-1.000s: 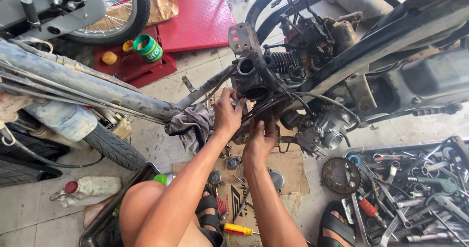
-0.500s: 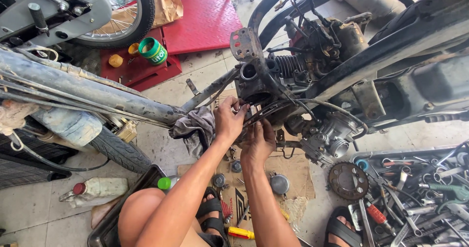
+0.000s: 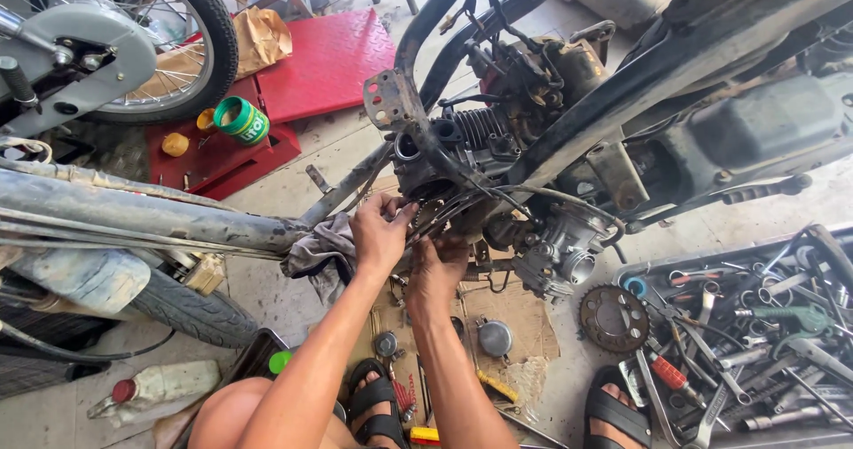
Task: Disassembling and adjusting components of a motorcycle engine using power tools and a screwdriver
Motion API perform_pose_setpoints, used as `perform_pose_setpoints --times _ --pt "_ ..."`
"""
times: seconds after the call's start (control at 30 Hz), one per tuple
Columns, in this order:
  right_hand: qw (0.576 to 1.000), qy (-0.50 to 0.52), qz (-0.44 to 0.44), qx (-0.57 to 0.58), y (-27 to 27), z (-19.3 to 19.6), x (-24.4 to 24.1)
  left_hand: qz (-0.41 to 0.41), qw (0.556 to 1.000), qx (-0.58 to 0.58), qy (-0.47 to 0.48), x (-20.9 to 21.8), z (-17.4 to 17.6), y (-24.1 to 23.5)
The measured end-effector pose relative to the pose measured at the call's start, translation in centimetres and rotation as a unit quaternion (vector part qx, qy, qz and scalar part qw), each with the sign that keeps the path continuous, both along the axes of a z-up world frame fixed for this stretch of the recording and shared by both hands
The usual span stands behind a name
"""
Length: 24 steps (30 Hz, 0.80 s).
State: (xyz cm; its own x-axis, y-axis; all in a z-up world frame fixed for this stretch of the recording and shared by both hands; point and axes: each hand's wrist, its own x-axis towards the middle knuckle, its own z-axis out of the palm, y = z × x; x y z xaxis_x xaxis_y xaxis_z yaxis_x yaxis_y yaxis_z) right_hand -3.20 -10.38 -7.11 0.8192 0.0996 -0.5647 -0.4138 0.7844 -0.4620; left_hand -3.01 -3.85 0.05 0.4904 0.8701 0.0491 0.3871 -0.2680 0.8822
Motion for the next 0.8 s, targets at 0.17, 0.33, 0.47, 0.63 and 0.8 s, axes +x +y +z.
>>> perform_pose_setpoints --times 0.17,0.33,0.47,0.63,0.8 --pt "0.994 0.067 0.031 0.077 -0.8 0.8 0.8 -0.003 1.0 0.013 0.001 0.0 -0.1 0.2" --pt "0.987 0.128 0.032 0.091 -1.4 2.9 1.2 0.005 0.999 0.036 0.02 0.1 1.1 -0.5" --pt "0.983 0.158 0.015 0.089 -0.6 1.2 1.3 0.004 0.998 0.052 0.025 0.1 2.4 -1.3" --pt "0.986 0.157 0.001 0.064 0.1 1.5 1.9 0.004 0.999 0.041 0.024 0.1 2.7 -1.3" --pt "0.98 0.175 0.008 0.089 0.2 0.4 2.4 -0.013 0.999 0.029 0.012 -0.1 2.4 -0.9"
